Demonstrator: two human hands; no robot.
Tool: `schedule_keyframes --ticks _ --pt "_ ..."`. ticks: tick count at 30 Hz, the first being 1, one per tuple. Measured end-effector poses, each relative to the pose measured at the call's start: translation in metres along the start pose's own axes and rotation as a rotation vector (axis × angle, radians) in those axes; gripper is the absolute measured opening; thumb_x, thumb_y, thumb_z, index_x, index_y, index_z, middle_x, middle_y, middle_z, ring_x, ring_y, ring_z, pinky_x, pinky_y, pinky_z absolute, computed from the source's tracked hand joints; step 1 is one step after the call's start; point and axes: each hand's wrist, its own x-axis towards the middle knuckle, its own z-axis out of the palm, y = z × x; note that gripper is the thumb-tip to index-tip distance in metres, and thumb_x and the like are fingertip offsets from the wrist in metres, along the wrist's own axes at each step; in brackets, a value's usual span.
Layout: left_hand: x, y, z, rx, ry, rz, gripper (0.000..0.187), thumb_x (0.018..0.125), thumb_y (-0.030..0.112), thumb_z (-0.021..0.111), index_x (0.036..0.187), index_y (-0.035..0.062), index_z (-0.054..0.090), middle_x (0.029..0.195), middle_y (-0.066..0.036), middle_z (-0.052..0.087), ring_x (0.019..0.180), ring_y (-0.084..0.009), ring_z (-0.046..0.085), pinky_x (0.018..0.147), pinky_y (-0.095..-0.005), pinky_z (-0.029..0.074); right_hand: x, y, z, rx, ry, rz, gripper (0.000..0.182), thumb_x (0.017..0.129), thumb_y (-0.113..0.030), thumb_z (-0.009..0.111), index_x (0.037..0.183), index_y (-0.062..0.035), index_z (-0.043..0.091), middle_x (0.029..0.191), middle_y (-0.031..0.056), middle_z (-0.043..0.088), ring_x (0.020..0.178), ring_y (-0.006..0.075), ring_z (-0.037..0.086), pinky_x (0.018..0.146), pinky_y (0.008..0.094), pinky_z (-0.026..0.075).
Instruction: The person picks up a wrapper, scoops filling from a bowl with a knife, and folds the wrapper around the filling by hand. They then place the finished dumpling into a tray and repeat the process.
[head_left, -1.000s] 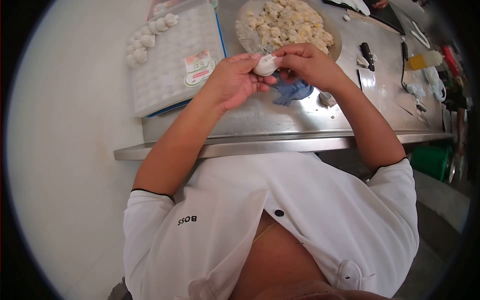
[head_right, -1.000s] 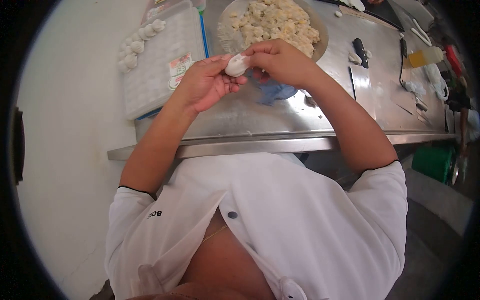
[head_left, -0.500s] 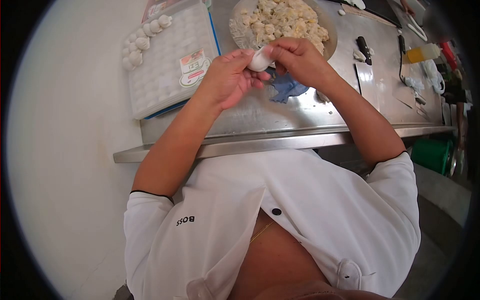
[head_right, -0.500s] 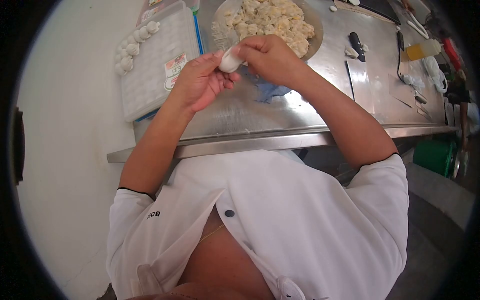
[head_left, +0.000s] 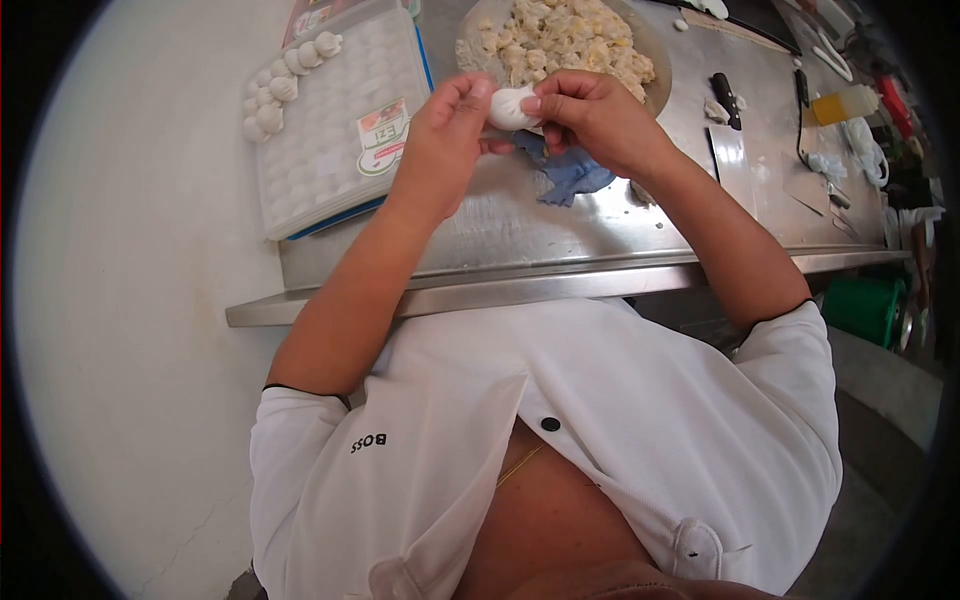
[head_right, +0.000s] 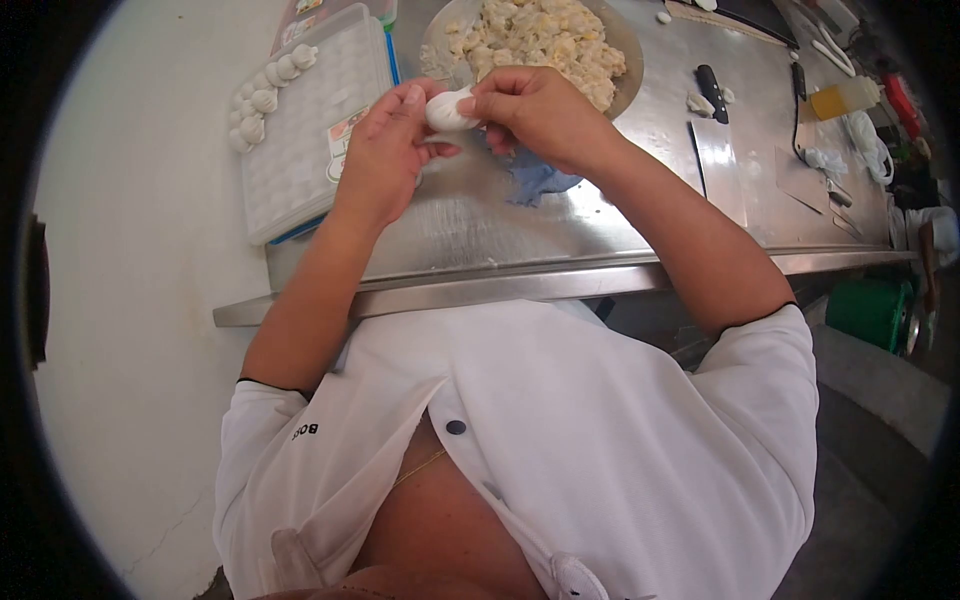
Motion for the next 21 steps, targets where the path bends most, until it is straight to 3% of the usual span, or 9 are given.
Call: schedule_keyframes --ticks 1,3,8,11,13,18,21 --pt "0.001 0.003 -0.003 0.000 0.001 0.001 0.031 0.101 0.024 0.052 0.119 -0.0013 0.055 0.109 -0.011 0.063 0.094 -0.0184 0.064 0.078 -0.0321 0.054 -0.001 -0.001 0.001 -0.057 0.010 -0.017 0.018 0.089 -0.020 0.066 0.090 -0.0025 0.068 0.068 0.0008 0.060 0.059 0.0074 0.054 0.054 0.0233 0.043" --pt "0.001 0.006 -0.007 -0.187 -0.286 -0.241 0.035 0.103 0.027 0.046 0.118 -0.0032 0.055 0.108 -0.013 0.063 0.092 -0.0223 0.065 0.076 -0.0346 0.054 0.000 0.002 0.000 -0.114 -0.023 -0.057 0.017 0.089 -0.019 0.066 0.090 -0.0022 0.069 0.068 0.0007 0.060 0.059 0.0073 0.054 0.055 0.0235 0.043" --pt "0.007 -0.009 -0.010 -0.226 -0.244 -0.231 0.033 0.103 0.024 0.046 0.116 -0.0046 0.055 0.107 -0.014 0.063 0.092 -0.0238 0.066 0.075 -0.0355 0.054 0.002 0.007 -0.003 -0.297 -0.019 -0.187 0.017 0.090 -0.018 0.064 0.090 -0.0018 0.070 0.070 0.0016 0.060 0.060 0.0076 0.053 0.056 0.0248 0.043" --pt "0.010 -0.009 -0.008 -0.228 -0.199 -0.205 0.032 0.102 0.023 0.047 0.115 -0.0044 0.055 0.107 -0.015 0.064 0.090 -0.0234 0.066 0.073 -0.0345 0.055 0.001 0.003 0.002 -0.251 0.019 -0.122 0.020 0.091 -0.019 0.062 0.094 -0.0006 0.069 0.073 0.0035 0.062 0.062 0.0088 0.055 0.058 0.0259 0.046" --pt "0.011 -0.008 -0.009 -0.218 -0.145 -0.172 0.031 0.102 0.023 0.048 0.114 -0.0044 0.056 0.105 -0.015 0.064 0.088 -0.0233 0.067 0.072 -0.0340 0.055 0.006 0.007 0.000 -0.062 0.072 0.007 0.022 0.093 -0.021 0.061 0.098 -0.0003 0.067 0.077 0.0043 0.063 0.064 0.0097 0.058 0.060 0.0254 0.048" --pt "0.016 -0.014 -0.011 -0.229 -0.204 -0.189 0.032 0.101 0.025 0.051 0.112 -0.0053 0.056 0.099 -0.017 0.066 0.082 -0.0227 0.067 0.070 -0.0324 0.055 0.012 0.015 -0.005 0.046 -0.005 0.031 0.021 0.094 -0.022 0.060 0.099 -0.0030 0.066 0.079 0.0021 0.064 0.064 0.0091 0.058 0.059 0.0232 0.047" --pt "0.016 -0.012 -0.008 -0.232 -0.164 -0.191 0.033 0.100 0.025 0.053 0.112 -0.0056 0.055 0.097 -0.016 0.065 0.081 -0.0224 0.066 0.070 -0.0322 0.055 0.010 0.012 -0.006 -0.217 -0.017 -0.047 0.021 0.093 -0.023 0.063 0.100 -0.0038 0.067 0.079 -0.0012 0.063 0.064 0.0068 0.056 0.059 0.0216 0.045"
